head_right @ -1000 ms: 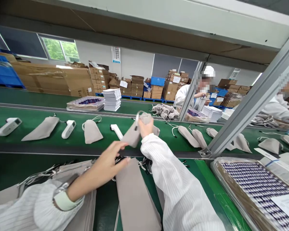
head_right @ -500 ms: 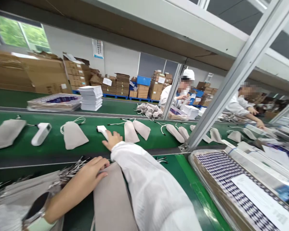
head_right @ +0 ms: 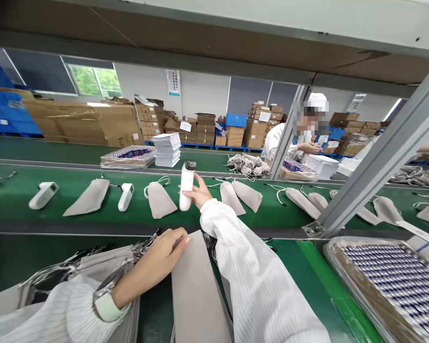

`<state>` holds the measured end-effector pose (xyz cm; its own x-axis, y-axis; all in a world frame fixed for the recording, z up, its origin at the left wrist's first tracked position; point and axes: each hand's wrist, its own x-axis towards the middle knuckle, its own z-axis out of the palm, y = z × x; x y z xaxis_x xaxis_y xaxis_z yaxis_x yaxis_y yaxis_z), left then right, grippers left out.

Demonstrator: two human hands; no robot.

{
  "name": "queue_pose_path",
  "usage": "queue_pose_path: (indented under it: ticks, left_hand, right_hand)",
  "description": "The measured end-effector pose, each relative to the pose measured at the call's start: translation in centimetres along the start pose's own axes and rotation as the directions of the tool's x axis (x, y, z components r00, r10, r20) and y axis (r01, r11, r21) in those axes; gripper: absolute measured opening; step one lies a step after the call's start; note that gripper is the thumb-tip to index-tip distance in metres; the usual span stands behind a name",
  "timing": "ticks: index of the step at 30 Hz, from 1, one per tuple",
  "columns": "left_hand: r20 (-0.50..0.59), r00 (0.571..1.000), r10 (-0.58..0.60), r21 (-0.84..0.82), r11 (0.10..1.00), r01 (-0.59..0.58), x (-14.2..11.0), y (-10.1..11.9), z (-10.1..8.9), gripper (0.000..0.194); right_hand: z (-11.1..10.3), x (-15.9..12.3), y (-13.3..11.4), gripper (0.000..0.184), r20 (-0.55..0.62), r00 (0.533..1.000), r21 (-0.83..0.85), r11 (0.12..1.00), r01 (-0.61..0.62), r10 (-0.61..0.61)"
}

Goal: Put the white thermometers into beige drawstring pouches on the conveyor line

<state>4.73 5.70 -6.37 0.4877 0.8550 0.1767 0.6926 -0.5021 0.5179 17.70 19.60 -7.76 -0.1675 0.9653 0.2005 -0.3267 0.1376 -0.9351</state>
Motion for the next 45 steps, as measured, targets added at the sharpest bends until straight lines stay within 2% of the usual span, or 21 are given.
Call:
queue_pose_path:
  ticks: [1,3,7,10,13,15,17,21,24,27,31,33,35,37,38,39,40,42,43,44,45]
  left_hand:
    - [0.013,1.0,0.006,-0.017,1.0,-0.006,0.0,0.0,0.1,0.023]
    - [0.049,0.999,0.001,-0.059,0.998,0.002,-0.1,-0.1,0.2,0.017]
    - [0.073,0.997,-0.007,-0.147,0.989,0.017,-0.3,0.1,0.3,0.018]
    - [0.08,0.997,0.015,-0.174,0.985,-0.001,-0.3,0.3,0.2,0.021]
    - [0.08,0.996,0.049,-0.174,0.984,-0.034,-0.2,0.3,0.4,0.019]
    - [0.087,0.993,0.073,-0.179,0.982,-0.057,-0.2,0.3,0.4,0.018]
    - [0.099,0.992,0.078,-0.192,0.98,-0.058,-0.2,0.4,0.5,0.019]
    - [0.09,0.995,0.047,-0.246,0.969,-0.024,-0.2,0.5,0.4,0.018]
    - [0.045,0.997,0.069,-0.331,0.942,-0.05,-0.2,0.5,0.3,0.019]
    - [-0.018,0.992,0.126,-0.401,0.908,-0.123,-0.2,0.5,0.1,0.02]
    - [-0.069,0.986,0.152,-0.432,0.886,-0.167,-0.2,0.4,0.0,0.02]
    - [-0.092,0.984,0.156,-0.437,0.881,-0.18,-0.2,0.3,0.0,0.02]
    - [-0.127,0.978,0.163,-0.438,0.876,-0.203,0.0,0.1,-0.1,0.019]
    - [-0.229,0.965,0.13,-0.422,0.88,-0.219,0.3,-0.2,-0.3,0.017]
    - [-0.304,0.948,0.09,-0.406,0.888,-0.215,0.5,-0.4,-0.5,0.016]
    - [-0.381,0.924,0.042,-0.389,0.899,-0.202,0.7,-0.7,-0.7,0.015]
    - [-0.443,0.896,-0.005,-0.374,0.91,-0.18,1.0,-0.9,-0.9,0.014]
    - [-0.495,0.866,-0.068,-0.355,0.926,-0.13,1.4,-1.4,-1.4,0.015]
    - [-0.491,0.867,-0.084,-0.347,0.932,-0.106,1.6,-1.6,-1.6,0.017]
    - [-0.483,0.87,-0.1,-0.339,0.937,-0.081,1.7,-1.7,-1.8,0.018]
    - [-0.471,0.874,-0.122,-0.334,0.941,-0.048,1.7,-1.7,-2.1,0.019]
  right_hand:
    - [0.5,-0.3,-0.5,0.083,0.033,0.999,0.069,0.997,0.02,-0.022]
    - [1.3,-0.9,-1.4,0.077,0.055,0.995,0.029,0.997,0.078,-0.08]
    - [2.5,-2.2,-2.4,0.037,0.028,0.971,-0.17,0.956,0.241,-0.239]
    - [3.0,-3.3,-3.0,0.025,0.001,0.904,-0.183,0.889,0.42,-0.427]
    - [3.0,-4.5,-2.9,0.018,0.061,0.83,-0.31,0.78,0.544,-0.555]
    - [2.8,-5.2,-2.4,0.016,0.136,0.817,-0.412,0.718,0.561,-0.56]
    - [2.7,-5.7,-2.0,0.016,0.163,0.82,-0.447,0.701,0.557,-0.548]
    - [3.1,-6.0,-2.8,0.018,0.025,0.825,-0.328,0.775,0.54,-0.564]
    - [3.5,-5.8,-4.6,0.032,-0.074,0.863,-0.139,0.862,0.488,-0.5]
    - [3.0,-5.4,-6.5,0.044,-0.159,0.891,-0.017,0.903,0.428,-0.425]
    - [1.4,-4.9,-7.9,0.043,-0.306,0.871,0.037,0.909,0.415,-0.385]
    - [1.0,-4.9,-7.8,0.042,-0.324,0.875,0.048,0.918,0.394,-0.359]
    - [1.1,-5.1,-7.1,0.042,-0.248,0.919,0.057,0.943,0.328,-0.305]
    - [1.5,-5.6,-6.2,0.042,-0.023,0.986,0.007,0.987,0.164,-0.163]
    - [1.7,-5.9,-5.8,0.041,0.123,0.992,-0.063,0.997,0.048,-0.04]
    - [1.9,-6.1,-5.5,0.041,0.248,0.963,-0.159,0.985,-0.065,0.104]
    - [2.1,-6.4,-5.3,0.044,0.333,0.91,-0.268,0.95,-0.159,0.246]
    - [2.5,-6.7,-5.2,0.056,0.38,0.811,-0.473,0.847,-0.243,0.445]
    - [2.5,-6.7,-5.3,0.061,0.358,0.804,-0.547,0.805,-0.231,0.474]
    - [2.4,-6.6,-5.4,0.064,0.315,0.839,-0.6,0.778,-0.186,0.444]
    - [2.2,-6.5,-5.6,0.065,0.251,0.902,-0.639,0.76,-0.118,0.352]
